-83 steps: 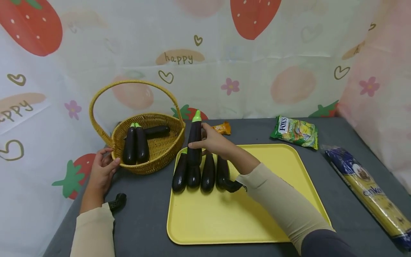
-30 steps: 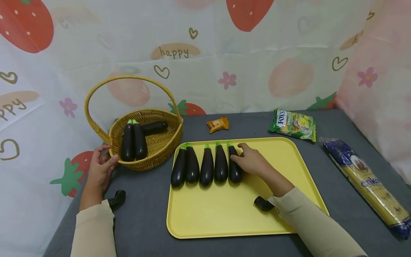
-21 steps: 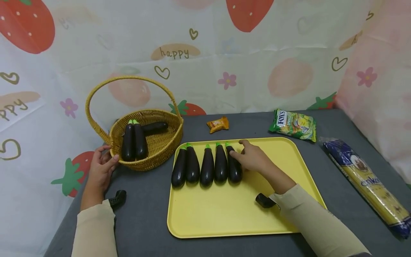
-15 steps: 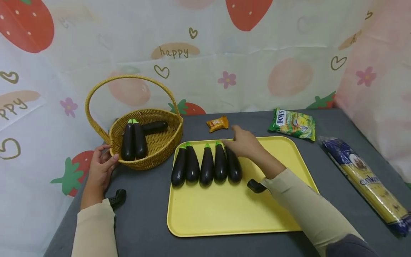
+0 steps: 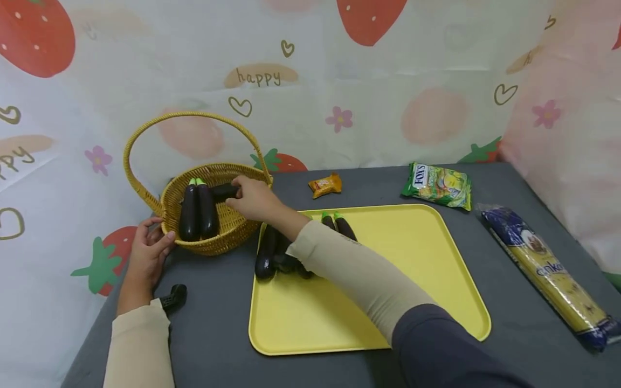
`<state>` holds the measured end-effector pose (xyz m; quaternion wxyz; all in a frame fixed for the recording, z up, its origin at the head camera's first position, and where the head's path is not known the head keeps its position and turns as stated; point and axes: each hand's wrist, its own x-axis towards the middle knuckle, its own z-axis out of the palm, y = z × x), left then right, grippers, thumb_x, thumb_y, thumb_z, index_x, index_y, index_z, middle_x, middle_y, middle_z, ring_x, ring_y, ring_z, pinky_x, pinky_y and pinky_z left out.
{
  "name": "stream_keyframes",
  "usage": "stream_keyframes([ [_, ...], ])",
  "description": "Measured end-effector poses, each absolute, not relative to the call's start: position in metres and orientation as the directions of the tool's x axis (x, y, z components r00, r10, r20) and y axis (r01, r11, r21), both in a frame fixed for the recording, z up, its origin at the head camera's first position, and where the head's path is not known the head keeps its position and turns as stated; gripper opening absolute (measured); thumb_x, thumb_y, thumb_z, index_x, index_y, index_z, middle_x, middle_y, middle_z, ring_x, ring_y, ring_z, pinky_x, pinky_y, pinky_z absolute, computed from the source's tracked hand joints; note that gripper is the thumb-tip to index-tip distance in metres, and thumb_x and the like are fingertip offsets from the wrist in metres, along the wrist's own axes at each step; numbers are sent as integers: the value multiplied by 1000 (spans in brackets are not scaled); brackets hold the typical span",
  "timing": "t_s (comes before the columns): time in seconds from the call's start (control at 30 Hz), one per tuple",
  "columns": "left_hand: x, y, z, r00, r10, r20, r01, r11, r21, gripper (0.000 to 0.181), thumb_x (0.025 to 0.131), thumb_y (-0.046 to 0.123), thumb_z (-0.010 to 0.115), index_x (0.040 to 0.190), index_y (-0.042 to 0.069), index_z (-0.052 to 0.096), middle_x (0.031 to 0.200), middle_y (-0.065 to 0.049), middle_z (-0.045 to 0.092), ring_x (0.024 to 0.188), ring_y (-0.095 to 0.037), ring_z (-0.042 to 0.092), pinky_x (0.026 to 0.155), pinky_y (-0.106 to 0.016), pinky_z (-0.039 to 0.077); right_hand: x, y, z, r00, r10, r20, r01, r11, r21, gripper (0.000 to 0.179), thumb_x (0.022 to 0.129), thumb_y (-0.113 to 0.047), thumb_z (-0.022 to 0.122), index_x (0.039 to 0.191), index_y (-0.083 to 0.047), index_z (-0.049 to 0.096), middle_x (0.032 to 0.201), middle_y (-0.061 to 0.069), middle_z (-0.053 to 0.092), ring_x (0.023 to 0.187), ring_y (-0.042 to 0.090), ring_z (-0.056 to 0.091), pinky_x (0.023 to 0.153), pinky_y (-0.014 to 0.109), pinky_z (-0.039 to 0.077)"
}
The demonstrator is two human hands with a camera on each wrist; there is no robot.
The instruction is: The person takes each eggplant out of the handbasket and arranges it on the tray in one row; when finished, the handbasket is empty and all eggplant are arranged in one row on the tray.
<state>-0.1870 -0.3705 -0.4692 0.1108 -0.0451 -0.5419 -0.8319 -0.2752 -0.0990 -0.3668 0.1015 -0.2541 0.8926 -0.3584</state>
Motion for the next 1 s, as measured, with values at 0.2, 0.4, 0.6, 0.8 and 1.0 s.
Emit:
stream_keyframes([
  [0.2, -189, -373, -465, -972, -138, 190, 230, -383, 895, 37, 95, -10, 53, 123, 12, 44, 130, -6, 52, 109, -14, 58, 80, -24, 51, -270, -158, -377, -868, -491, -71, -311, 649, -695, 61, 96, -37, 62, 147, -13, 37, 115, 1, 61, 92, 10, 61, 75, 25, 48],
  [0.4, -190, -369, -468, -971, -148, 188, 231, -387, 893, 37, 94, -10, 54, 123, 11, 44, 129, -6, 54, 110, -14, 57, 81, -25, 51, -275, -187, -388, -902, -389, -185, -172, 719, -673, 67, 98, -36, 59, 152, -14, 26, 137, 3, 47, 113, 14, 54, 81, 29, 47],
  [0.6, -188, -370, -468, -971, -148, 188, 230, -364, 903, 37, 94, -10, 53, 123, 12, 44, 127, -5, 56, 107, -14, 59, 79, -24, 51, -282, -205, -394, -899, -330, -288, -116, 814, -568, 64, 101, -37, 51, 154, -18, 20, 132, 1, 51, 110, 13, 55, 80, 28, 47],
  [0.8, -195, -368, -468, -969, -138, 204, 240, -354, 904, 38, 95, -11, 51, 124, 12, 44, 129, -7, 54, 108, -14, 58, 79, -25, 51, -292, -204, -392, -903, -298, -309, -69, 811, -580, 68, 101, -29, 54, 155, -16, 15, 82, 4, 63, 57, 15, 53, 54, 29, 42],
  [1.0, -190, -370, -468, -970, -154, 188, 232, -363, 902, 38, 94, -12, 52, 123, 12, 44, 128, -5, 54, 108, -13, 58, 79, -25, 51, -291, -184, -381, -930, -288, -226, -37, 688, -725, 66, 94, -29, 64, 150, -13, 31, 98, 5, 62, 68, 17, 58, 55, 31, 45],
])
